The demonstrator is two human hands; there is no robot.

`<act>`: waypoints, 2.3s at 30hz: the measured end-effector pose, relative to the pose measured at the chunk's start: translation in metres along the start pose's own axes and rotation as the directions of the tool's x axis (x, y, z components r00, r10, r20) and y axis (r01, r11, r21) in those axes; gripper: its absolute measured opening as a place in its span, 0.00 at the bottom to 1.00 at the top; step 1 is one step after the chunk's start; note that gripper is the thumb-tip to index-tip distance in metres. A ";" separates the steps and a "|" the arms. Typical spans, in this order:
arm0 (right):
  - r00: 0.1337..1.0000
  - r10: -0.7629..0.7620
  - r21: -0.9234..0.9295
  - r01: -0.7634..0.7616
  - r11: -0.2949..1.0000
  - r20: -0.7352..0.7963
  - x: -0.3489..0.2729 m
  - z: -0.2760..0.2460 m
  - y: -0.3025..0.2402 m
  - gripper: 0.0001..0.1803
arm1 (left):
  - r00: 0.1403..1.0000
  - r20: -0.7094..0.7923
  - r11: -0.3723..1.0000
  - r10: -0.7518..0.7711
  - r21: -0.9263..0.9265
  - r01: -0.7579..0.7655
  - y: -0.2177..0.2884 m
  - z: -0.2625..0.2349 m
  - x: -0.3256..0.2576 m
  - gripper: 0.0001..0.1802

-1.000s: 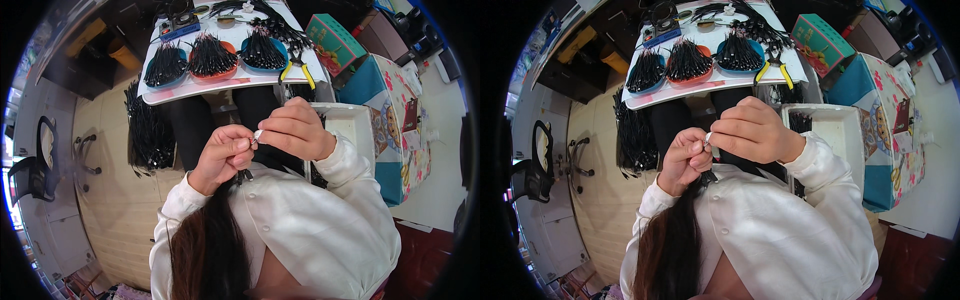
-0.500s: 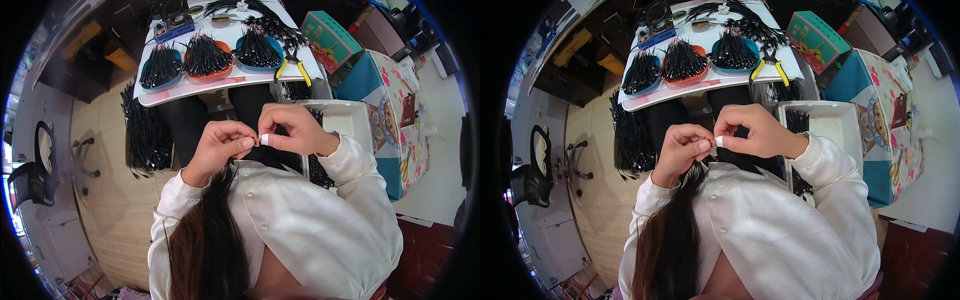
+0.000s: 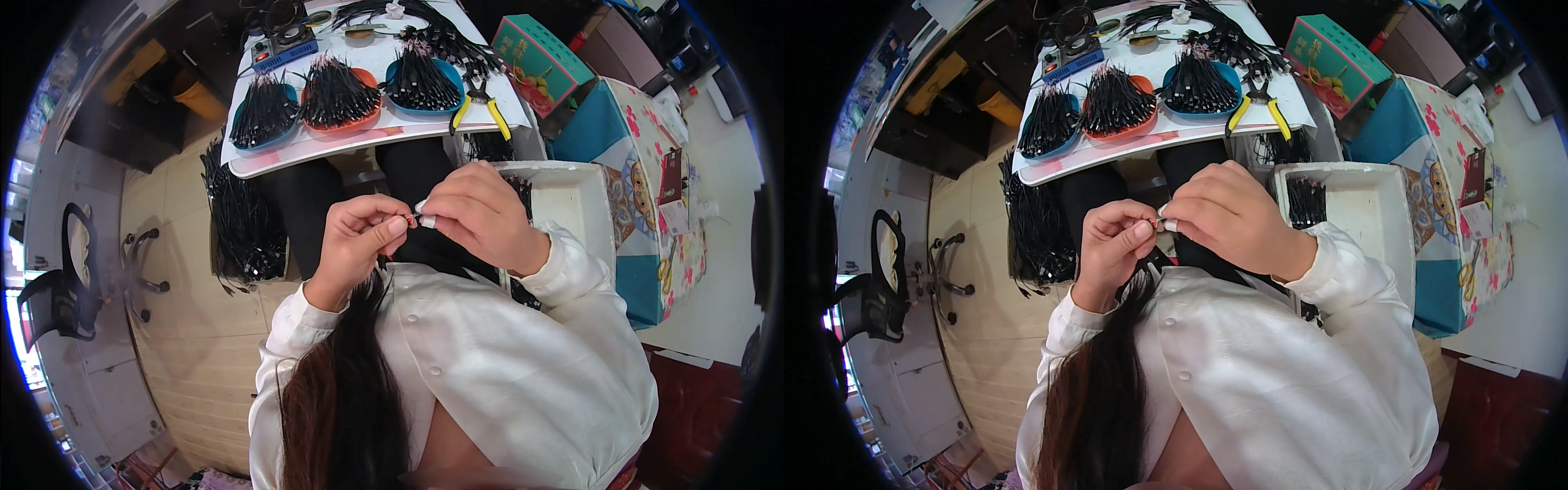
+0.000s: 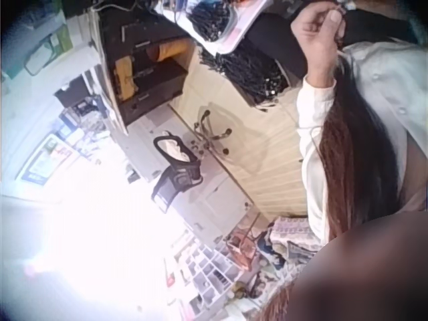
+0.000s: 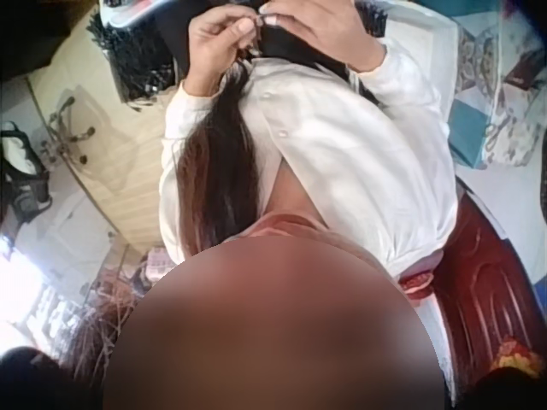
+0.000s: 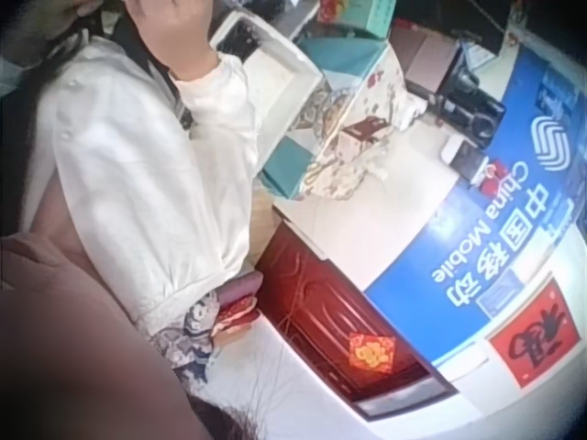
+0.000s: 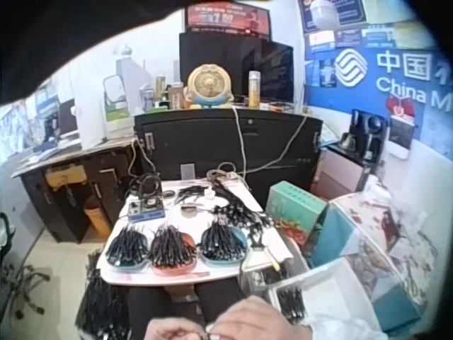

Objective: The person repeatedly picks up small black wire-like components from bowls on a table, wraps a white sleeve around the end of each component, and places the finished item into a white tray. The person handles components one at a time throughout the clip.

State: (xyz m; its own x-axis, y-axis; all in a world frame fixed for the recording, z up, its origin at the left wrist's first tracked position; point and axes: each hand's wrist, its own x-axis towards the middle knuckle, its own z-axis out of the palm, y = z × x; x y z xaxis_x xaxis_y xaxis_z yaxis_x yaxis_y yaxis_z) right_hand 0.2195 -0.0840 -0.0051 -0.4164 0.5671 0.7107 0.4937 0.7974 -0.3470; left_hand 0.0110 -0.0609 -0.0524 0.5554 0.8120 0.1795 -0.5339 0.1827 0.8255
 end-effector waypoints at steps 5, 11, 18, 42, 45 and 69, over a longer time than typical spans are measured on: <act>0.919 0.309 0.245 -0.368 0.897 0.246 0.000 -0.004 -0.007 0.11 | 0.998 0.023 0.963 0.061 0.262 -0.065 0.002 0.004 -0.003 0.06; 0.639 0.480 0.651 -0.740 0.170 0.601 -0.005 -0.004 0.000 0.08 | 0.999 0.037 0.998 -0.011 0.058 0.008 0.003 0.002 -0.005 0.07; 0.962 0.235 0.596 -0.272 0.756 0.141 -0.004 0.010 0.014 0.07 | 0.976 0.181 0.867 -0.120 -0.459 0.192 -0.008 -0.001 -0.001 0.08; 0.995 -0.053 0.075 0.059 0.995 -0.087 -0.002 0.002 0.010 0.12 | 0.995 -0.093 0.990 0.045 0.138 -0.032 0.014 0.022 -0.016 0.07; 0.974 -0.198 -0.098 0.187 0.977 -0.107 -0.001 -0.002 0.007 0.12 | 0.994 -0.101 0.984 0.039 0.177 -0.020 0.014 0.027 -0.017 0.07; 0.870 0.490 0.262 -0.461 0.848 -0.054 -0.029 0.065 0.082 0.04 | 0.905 -0.014 0.251 0.424 0.963 -0.103 0.076 -0.017 0.073 0.06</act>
State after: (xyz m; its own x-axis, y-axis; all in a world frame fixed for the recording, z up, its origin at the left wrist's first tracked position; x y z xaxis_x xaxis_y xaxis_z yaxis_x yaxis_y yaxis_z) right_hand 0.2225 -0.0217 -0.0935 -0.0794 0.8729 0.4815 0.4105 0.4688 -0.7822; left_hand -0.0002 0.0216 0.0145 0.2674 0.8203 0.5056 0.4227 -0.5714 0.7035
